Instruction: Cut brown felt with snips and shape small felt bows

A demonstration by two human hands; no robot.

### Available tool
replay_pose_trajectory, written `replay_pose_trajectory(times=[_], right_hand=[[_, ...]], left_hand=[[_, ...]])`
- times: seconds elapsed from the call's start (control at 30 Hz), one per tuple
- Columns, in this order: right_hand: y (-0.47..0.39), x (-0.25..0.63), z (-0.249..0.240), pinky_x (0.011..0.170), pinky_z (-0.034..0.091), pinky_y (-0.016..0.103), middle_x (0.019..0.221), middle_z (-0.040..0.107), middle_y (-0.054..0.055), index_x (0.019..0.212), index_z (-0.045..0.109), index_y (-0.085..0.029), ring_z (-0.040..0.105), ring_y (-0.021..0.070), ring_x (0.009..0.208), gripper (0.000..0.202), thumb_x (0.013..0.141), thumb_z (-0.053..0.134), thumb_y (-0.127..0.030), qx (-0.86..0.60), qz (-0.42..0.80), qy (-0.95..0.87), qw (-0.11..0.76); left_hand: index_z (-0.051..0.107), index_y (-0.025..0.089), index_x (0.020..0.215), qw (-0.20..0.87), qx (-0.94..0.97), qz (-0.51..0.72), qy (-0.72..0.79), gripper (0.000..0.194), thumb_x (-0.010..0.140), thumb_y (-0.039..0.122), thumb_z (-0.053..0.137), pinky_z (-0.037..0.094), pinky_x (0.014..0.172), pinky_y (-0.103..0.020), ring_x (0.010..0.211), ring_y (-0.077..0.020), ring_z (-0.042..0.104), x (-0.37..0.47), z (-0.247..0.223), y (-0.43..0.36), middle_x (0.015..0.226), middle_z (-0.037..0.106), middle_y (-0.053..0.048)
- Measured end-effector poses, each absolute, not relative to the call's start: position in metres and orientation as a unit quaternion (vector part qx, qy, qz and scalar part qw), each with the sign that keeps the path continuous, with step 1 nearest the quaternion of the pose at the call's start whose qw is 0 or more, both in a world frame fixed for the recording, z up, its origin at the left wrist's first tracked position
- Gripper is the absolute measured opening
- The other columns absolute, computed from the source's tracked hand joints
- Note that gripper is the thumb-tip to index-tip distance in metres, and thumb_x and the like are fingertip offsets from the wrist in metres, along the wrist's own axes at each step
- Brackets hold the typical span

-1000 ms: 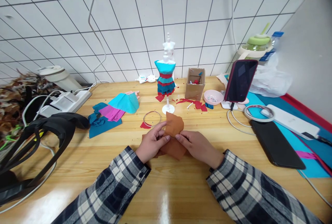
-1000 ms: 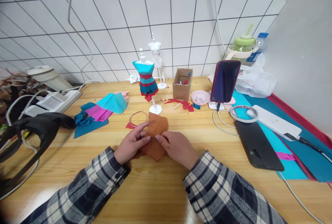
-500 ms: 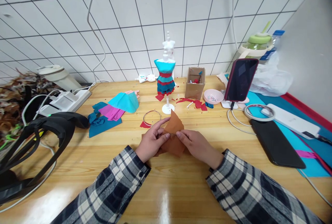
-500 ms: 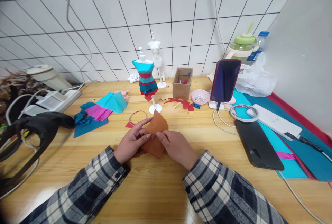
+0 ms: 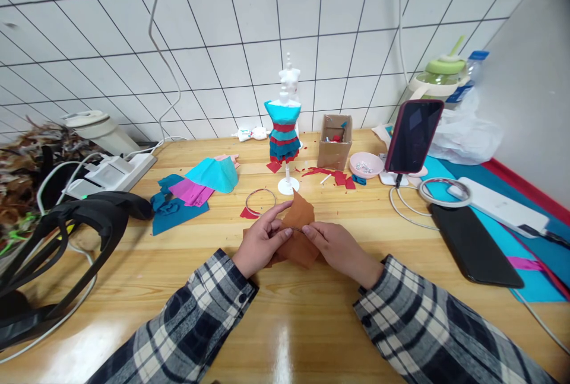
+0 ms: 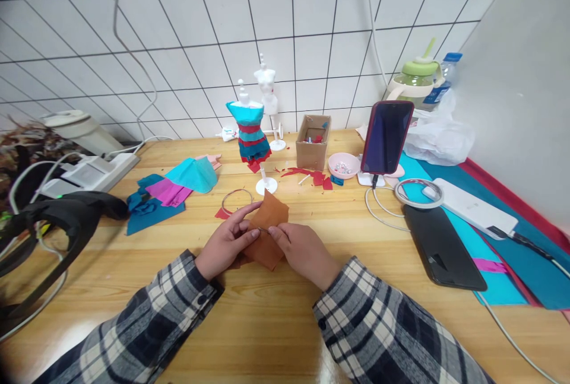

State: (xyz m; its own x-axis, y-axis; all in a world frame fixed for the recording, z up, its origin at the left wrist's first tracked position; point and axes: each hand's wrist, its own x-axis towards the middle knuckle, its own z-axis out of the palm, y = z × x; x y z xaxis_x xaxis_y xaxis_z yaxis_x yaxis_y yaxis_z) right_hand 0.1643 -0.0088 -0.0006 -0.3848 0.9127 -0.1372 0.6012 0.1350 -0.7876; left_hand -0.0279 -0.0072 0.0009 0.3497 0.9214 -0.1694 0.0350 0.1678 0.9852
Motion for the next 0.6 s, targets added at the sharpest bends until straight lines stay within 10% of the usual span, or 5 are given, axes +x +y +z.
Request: replay_pose_trajectory(times=[0.6], right_hand=[[-0.0131, 0.1591, -0.0005, 0.057, 0.029, 0.025, 0.074, 0.063, 0.002, 0.077, 0.056, -0.019, 0.051, 0.0131, 0.065, 0.045, 0.097, 0.030, -0.050, -0.525, 0.407, -0.720, 0.202]], left_hand=[[0.038, 0.020, 0.140, 0.603, 0.548, 0.352, 0.462, 0.069, 0.079, 0.035, 0.067, 0.031, 0.043, -0.018, 0.051, -0.0078, 0.046, -0.0233, -0.0012, -0.0113, 0.072, 0.059, 0.001]])
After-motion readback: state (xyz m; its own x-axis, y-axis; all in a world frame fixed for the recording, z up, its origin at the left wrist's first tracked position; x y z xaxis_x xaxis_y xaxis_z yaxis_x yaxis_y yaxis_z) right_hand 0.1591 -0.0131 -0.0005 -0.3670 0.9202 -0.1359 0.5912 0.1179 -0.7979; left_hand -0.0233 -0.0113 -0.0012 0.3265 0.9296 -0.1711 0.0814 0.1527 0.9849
